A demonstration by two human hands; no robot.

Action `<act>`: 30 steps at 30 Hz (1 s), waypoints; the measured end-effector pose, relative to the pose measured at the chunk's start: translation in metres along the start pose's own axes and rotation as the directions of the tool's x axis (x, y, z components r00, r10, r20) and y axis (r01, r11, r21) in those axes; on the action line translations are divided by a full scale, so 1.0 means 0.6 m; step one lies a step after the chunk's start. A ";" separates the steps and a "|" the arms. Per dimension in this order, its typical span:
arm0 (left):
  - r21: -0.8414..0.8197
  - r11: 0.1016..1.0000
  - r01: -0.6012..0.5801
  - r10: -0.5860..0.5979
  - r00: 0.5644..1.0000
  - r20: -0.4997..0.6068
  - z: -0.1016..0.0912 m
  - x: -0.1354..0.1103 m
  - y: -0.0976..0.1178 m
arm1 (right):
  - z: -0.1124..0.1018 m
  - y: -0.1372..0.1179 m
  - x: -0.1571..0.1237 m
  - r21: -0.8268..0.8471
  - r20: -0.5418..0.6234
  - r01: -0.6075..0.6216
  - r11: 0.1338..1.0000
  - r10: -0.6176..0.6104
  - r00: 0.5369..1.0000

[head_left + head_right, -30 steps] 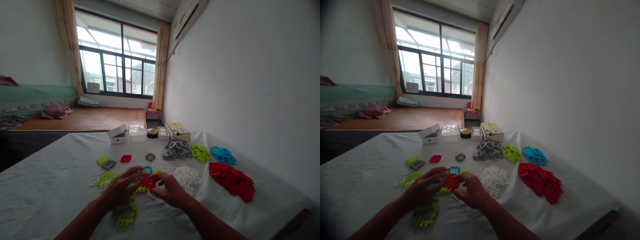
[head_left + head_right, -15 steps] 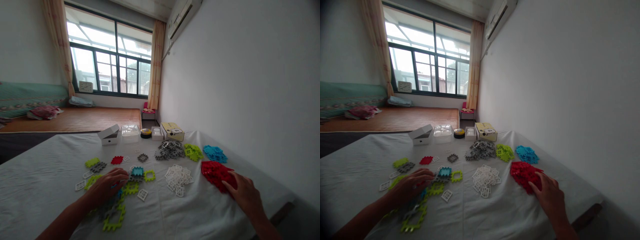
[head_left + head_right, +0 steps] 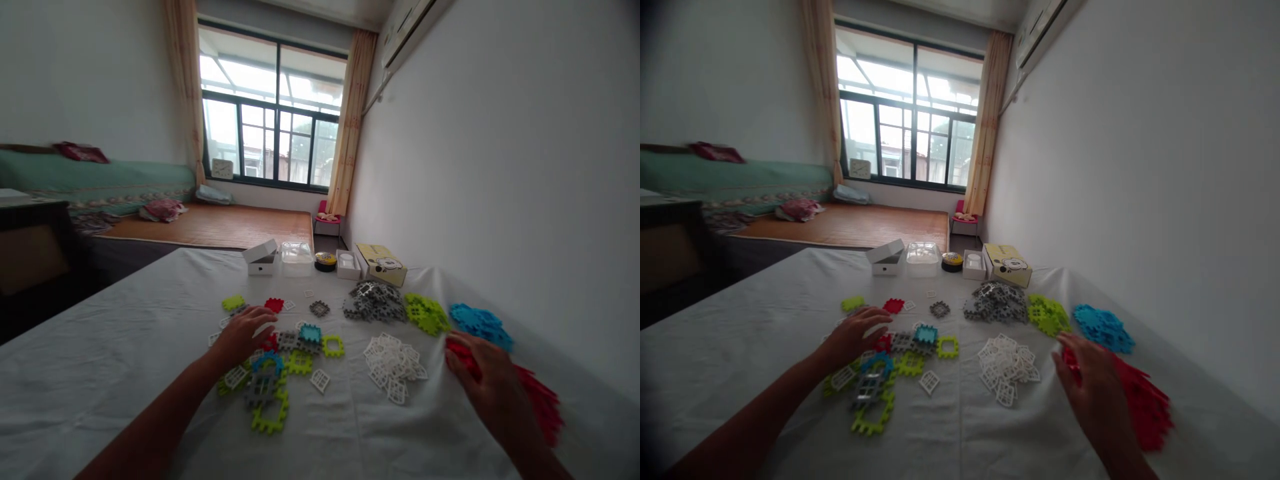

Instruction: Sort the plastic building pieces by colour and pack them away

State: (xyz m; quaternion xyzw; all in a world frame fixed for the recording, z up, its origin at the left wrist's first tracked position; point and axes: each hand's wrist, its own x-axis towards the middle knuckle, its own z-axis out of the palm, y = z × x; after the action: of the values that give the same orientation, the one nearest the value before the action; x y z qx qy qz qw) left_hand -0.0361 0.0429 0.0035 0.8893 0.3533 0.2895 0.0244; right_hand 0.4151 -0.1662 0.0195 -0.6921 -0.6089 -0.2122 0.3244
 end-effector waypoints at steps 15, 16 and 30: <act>0.009 0.981 0.194 -0.193 0.977 -0.096 0.013 -0.016 -0.030 | 0.232 -0.327 0.085 0.470 0.437 0.255 0.845 -0.474 0.765; 0.010 0.982 0.187 -0.185 0.978 -0.095 0.014 -0.015 -0.030 | 0.233 -0.327 0.083 0.466 0.427 0.256 0.847 -0.468 0.774; -0.011 0.981 0.192 -0.192 0.977 -0.088 0.030 -0.015 -0.078 | 0.079 -0.078 0.147 0.334 0.224 0.000 0.942 -0.079 0.971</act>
State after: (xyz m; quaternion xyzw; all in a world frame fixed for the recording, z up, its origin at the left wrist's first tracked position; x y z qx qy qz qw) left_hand -0.0606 0.0752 -0.0278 0.8371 0.4380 0.3256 0.0376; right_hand 0.3790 -0.0685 0.0560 -0.6353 -0.6836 -0.0301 0.3580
